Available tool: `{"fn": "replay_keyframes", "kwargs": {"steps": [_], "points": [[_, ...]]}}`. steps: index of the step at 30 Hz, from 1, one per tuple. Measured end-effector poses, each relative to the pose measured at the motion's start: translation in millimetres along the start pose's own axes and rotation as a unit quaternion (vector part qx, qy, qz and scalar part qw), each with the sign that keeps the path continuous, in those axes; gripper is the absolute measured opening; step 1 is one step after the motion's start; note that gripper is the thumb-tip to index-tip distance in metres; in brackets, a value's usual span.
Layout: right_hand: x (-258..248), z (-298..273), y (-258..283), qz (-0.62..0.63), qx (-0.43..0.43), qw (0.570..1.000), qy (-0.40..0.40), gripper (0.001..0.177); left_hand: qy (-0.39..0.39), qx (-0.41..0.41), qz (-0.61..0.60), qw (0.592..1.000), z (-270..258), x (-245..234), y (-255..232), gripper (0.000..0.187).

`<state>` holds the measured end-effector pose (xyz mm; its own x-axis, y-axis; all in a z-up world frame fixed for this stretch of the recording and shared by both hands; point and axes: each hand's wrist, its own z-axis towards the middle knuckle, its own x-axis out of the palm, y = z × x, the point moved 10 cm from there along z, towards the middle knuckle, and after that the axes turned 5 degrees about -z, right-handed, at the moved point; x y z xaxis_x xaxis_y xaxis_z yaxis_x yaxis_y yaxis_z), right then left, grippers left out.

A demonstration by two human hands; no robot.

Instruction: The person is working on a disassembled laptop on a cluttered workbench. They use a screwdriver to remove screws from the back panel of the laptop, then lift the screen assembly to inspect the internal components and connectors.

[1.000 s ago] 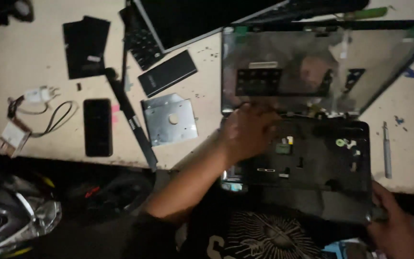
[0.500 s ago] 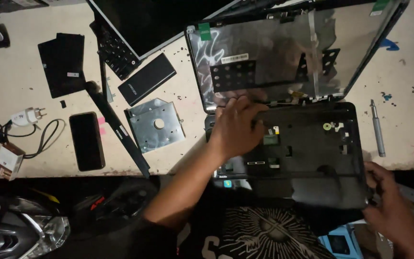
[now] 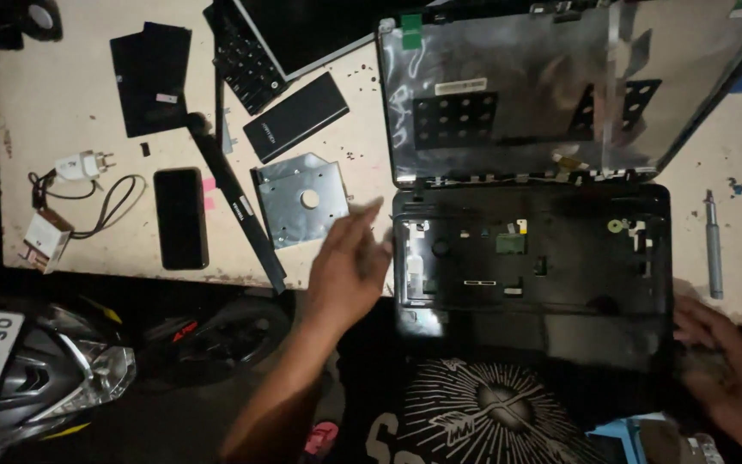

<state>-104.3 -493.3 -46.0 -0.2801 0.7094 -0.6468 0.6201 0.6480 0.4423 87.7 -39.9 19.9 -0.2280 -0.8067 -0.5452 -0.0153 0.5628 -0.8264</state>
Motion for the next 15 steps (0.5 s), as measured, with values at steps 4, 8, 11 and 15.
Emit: {"fn": "replay_keyframes", "kwargs": {"steps": [4, 8, 11, 15], "points": [[-15, 5, 23, -0.074, -0.096, 0.989, -0.088, 0.042, 0.070, -0.074, -0.090, 0.991, -16, 32, 25, 0.061], [-25, 6, 127, -0.402, 0.013, 0.911, -0.087, 0.048, 0.073, -0.099, -0.085, 0.989, -25, 45, 38, 0.066], [-11, 4, 201, -0.351, 0.066, 0.934, -0.001, 0.051, 0.040, -0.079, -0.151, 0.985, -28, 46, 45, 0.063], [23, 15, 288, -0.287, -0.308, 0.898, -0.130, 0.051, 0.026, -0.081, -0.214, 0.973, -34, 42, 37, 0.062]]}}
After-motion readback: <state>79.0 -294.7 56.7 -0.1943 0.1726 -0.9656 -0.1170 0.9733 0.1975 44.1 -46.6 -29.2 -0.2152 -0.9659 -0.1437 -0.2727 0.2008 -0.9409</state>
